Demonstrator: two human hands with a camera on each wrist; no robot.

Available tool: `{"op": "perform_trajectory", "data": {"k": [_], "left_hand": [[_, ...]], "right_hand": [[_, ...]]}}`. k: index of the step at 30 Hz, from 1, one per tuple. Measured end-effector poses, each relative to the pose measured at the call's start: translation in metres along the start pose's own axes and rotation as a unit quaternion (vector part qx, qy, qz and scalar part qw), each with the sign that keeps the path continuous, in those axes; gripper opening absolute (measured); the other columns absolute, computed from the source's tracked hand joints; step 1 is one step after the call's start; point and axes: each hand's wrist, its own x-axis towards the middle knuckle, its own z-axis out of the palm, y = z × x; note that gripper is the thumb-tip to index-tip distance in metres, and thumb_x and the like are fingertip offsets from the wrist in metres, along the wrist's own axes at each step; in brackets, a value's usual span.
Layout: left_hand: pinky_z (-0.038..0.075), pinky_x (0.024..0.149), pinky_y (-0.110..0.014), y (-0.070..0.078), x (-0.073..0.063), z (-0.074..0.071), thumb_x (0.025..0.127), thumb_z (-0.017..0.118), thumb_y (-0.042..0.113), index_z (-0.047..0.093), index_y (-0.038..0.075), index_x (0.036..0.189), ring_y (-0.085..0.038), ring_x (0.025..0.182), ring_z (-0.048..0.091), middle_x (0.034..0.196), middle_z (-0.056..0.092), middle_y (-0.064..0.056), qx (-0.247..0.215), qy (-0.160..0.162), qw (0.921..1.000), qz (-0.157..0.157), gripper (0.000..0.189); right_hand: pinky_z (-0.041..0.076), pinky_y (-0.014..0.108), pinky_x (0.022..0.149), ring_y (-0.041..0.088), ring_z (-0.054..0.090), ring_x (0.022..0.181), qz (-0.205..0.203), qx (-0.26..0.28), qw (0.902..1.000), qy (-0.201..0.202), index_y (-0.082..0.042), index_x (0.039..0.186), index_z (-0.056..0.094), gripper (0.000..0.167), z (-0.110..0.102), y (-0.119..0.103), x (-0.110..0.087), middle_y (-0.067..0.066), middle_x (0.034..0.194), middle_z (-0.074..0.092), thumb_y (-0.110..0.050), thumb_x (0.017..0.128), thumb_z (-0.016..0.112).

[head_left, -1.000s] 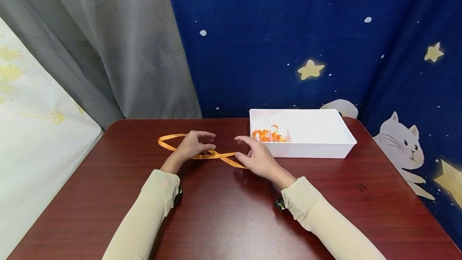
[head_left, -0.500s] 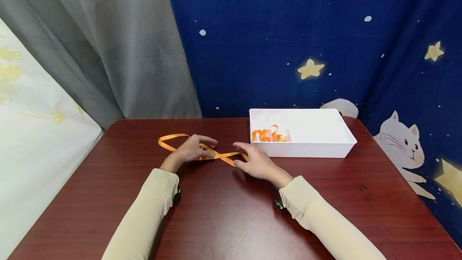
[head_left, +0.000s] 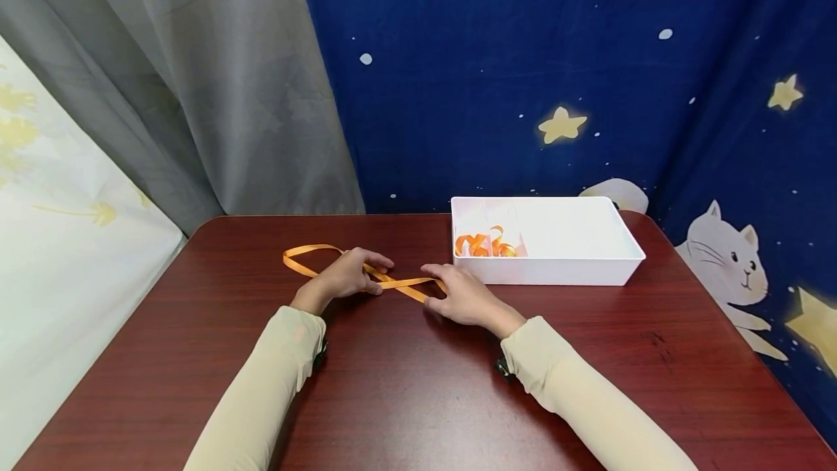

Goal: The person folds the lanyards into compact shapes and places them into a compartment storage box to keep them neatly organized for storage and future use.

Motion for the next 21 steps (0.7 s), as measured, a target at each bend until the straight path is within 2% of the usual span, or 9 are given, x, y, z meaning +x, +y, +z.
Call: {"op": "perform_trajectory", "data": {"k": [2,12,21], "left_hand": [[0.052,0.087,-0.033,-0.0005,0.0003,0.0004,0.079,0.081,-0.002,0.069,0.007,0.125,-0.02,0.097,0.061,0.109,0.069,-0.006,0.012,0.004,0.9999,0.006,0.049],[0.05,0.082,-0.03,0.0041,-0.0023,0.0025,0.08,0.077,-0.007,0.069,0.003,0.121,-0.018,0.085,0.057,0.084,0.067,-0.002,0.005,0.009,0.9998,0.014,0.043],[0.049,0.08,-0.029,0.0026,-0.0031,0.0025,0.081,0.077,-0.006,0.069,0.003,0.122,-0.017,0.08,0.057,0.081,0.067,-0.001,0.007,0.003,0.9999,0.013,0.043]], "right_hand": [[0.045,0.044,0.1,0.028,0.058,0.118,0.001,0.002,1.0,-0.005,-0.003,0.137,0.057,0.054,0.001,0.0001,0.001,0.013,0.134,0.061,-0.017,0.087,0.073],[0.046,0.045,0.099,0.03,0.059,0.114,-0.007,0.019,0.9994,-0.027,0.001,0.134,0.057,0.056,0.0029,0.0013,0.0015,0.017,0.126,0.063,-0.012,0.084,0.077],[0.046,0.045,0.096,0.032,0.059,0.11,0.008,0.046,0.9987,-0.02,0.0,0.137,0.053,0.066,0.0042,0.0045,0.0043,0.019,0.119,0.063,-0.005,0.078,0.082]]}}
